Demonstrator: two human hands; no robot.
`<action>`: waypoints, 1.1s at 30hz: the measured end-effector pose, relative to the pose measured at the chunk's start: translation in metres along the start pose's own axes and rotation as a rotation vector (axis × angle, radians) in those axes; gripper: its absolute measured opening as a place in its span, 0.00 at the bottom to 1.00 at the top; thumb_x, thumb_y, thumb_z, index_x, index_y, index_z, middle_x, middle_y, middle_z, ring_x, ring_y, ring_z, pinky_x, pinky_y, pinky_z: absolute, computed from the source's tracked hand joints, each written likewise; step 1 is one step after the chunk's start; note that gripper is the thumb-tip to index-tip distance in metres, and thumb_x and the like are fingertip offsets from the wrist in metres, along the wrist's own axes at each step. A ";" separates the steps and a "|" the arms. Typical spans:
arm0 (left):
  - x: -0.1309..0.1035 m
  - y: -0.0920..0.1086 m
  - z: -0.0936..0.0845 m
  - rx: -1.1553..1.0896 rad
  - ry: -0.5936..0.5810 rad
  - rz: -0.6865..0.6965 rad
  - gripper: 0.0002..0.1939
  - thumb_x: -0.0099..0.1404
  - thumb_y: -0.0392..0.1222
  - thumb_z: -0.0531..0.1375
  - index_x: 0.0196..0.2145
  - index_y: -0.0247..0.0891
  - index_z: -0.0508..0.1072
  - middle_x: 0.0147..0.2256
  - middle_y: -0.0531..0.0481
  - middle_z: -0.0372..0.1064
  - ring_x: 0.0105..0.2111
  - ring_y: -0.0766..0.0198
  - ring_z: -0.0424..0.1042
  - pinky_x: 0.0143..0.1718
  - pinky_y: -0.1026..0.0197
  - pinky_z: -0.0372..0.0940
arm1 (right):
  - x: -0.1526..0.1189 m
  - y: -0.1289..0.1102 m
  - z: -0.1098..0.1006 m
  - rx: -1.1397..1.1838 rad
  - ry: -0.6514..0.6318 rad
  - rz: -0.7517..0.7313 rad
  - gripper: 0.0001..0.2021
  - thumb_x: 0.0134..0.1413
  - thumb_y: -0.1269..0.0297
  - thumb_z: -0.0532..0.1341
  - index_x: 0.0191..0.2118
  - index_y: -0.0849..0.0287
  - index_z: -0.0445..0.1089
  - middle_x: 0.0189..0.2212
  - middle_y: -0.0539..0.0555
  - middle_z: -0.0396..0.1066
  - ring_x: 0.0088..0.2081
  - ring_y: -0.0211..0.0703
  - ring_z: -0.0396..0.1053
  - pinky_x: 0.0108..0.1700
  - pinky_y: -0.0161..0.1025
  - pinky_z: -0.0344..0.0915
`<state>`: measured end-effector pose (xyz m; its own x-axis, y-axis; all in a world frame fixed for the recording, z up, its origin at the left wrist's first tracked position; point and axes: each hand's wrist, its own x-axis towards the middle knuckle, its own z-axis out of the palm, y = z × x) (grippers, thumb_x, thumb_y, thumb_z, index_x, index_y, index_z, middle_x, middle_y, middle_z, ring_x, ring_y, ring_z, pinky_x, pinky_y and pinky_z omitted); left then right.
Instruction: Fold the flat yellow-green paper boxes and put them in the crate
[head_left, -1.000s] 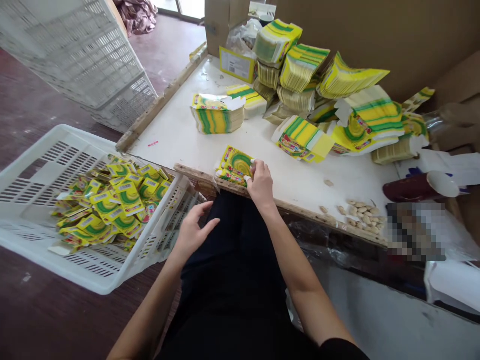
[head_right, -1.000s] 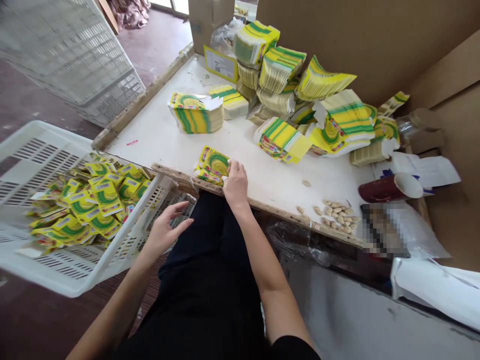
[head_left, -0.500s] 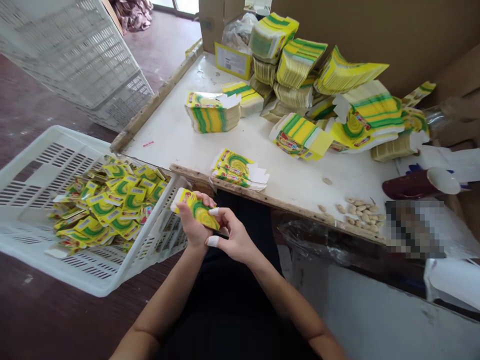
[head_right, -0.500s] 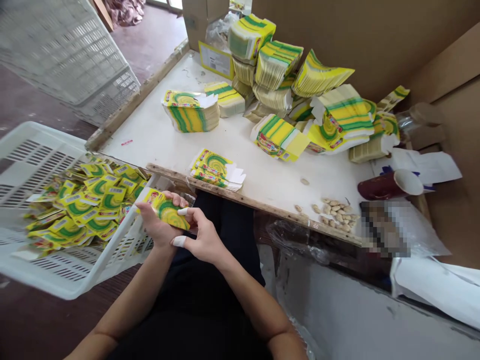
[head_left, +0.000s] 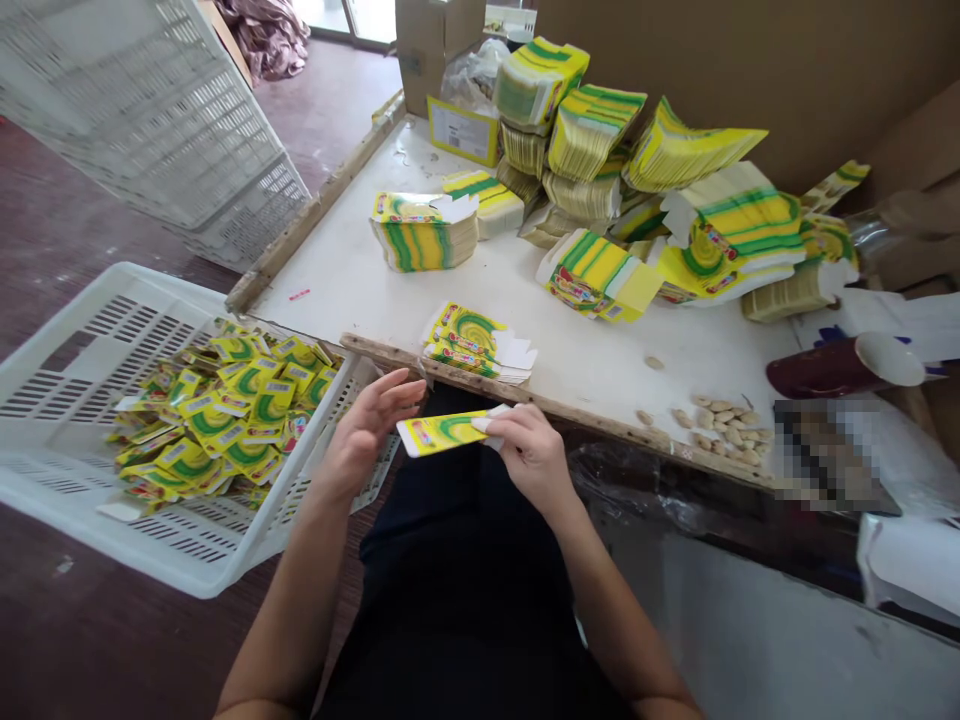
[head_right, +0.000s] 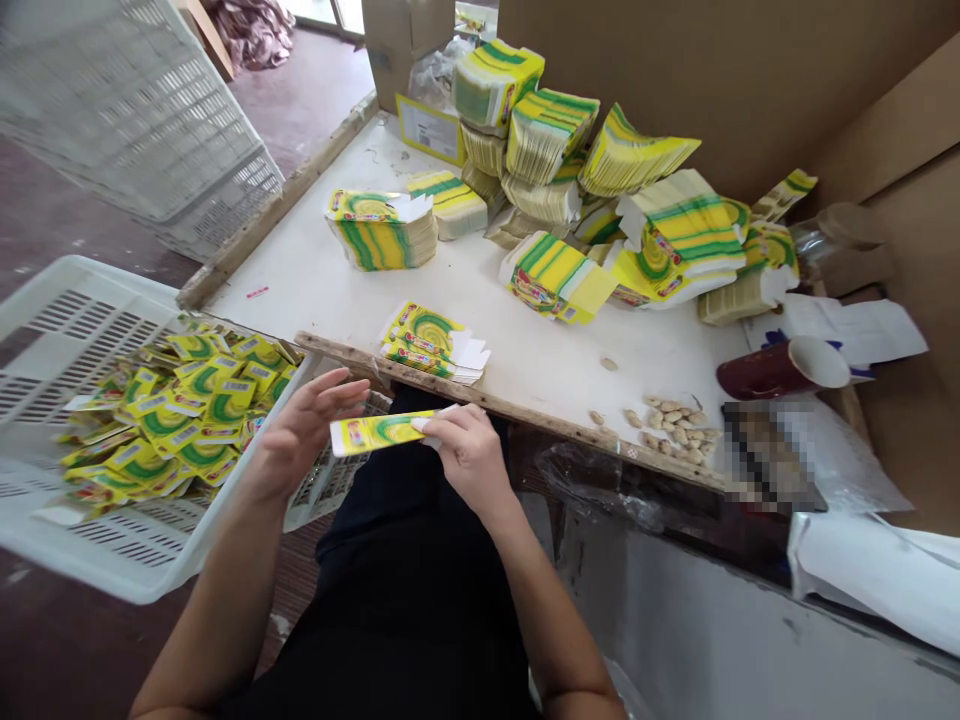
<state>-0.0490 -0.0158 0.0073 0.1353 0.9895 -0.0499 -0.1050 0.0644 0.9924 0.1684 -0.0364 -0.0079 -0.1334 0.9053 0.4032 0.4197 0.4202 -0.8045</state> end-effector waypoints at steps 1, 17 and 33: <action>-0.001 0.006 -0.004 0.082 -0.083 0.002 0.50 0.43 0.75 0.63 0.56 0.40 0.69 0.53 0.38 0.71 0.54 0.44 0.69 0.54 0.47 0.65 | 0.000 -0.002 -0.004 -0.120 -0.016 -0.095 0.10 0.62 0.72 0.58 0.36 0.53 0.77 0.32 0.51 0.77 0.37 0.44 0.71 0.43 0.43 0.68; -0.031 -0.027 0.042 0.813 -0.232 0.243 0.38 0.54 0.36 0.61 0.61 0.45 0.53 0.52 0.44 0.67 0.49 0.55 0.72 0.46 0.55 0.69 | -0.017 -0.016 0.025 1.125 -0.140 0.870 0.34 0.50 0.44 0.66 0.61 0.51 0.63 0.57 0.57 0.69 0.58 0.55 0.65 0.63 0.56 0.57; -0.024 -0.041 0.036 0.726 -0.121 0.184 0.34 0.50 0.36 0.61 0.54 0.39 0.54 0.51 0.38 0.58 0.49 0.51 0.69 0.45 0.49 0.69 | -0.029 0.004 0.031 0.201 -0.223 0.168 0.24 0.62 0.74 0.52 0.61 0.50 0.64 0.64 0.57 0.59 0.62 0.48 0.61 0.62 0.47 0.63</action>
<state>-0.0122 -0.0472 -0.0277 0.2895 0.9524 0.0954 0.5328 -0.2431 0.8106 0.1461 -0.0596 -0.0360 -0.2799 0.9448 0.1702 0.2700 0.2476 -0.9305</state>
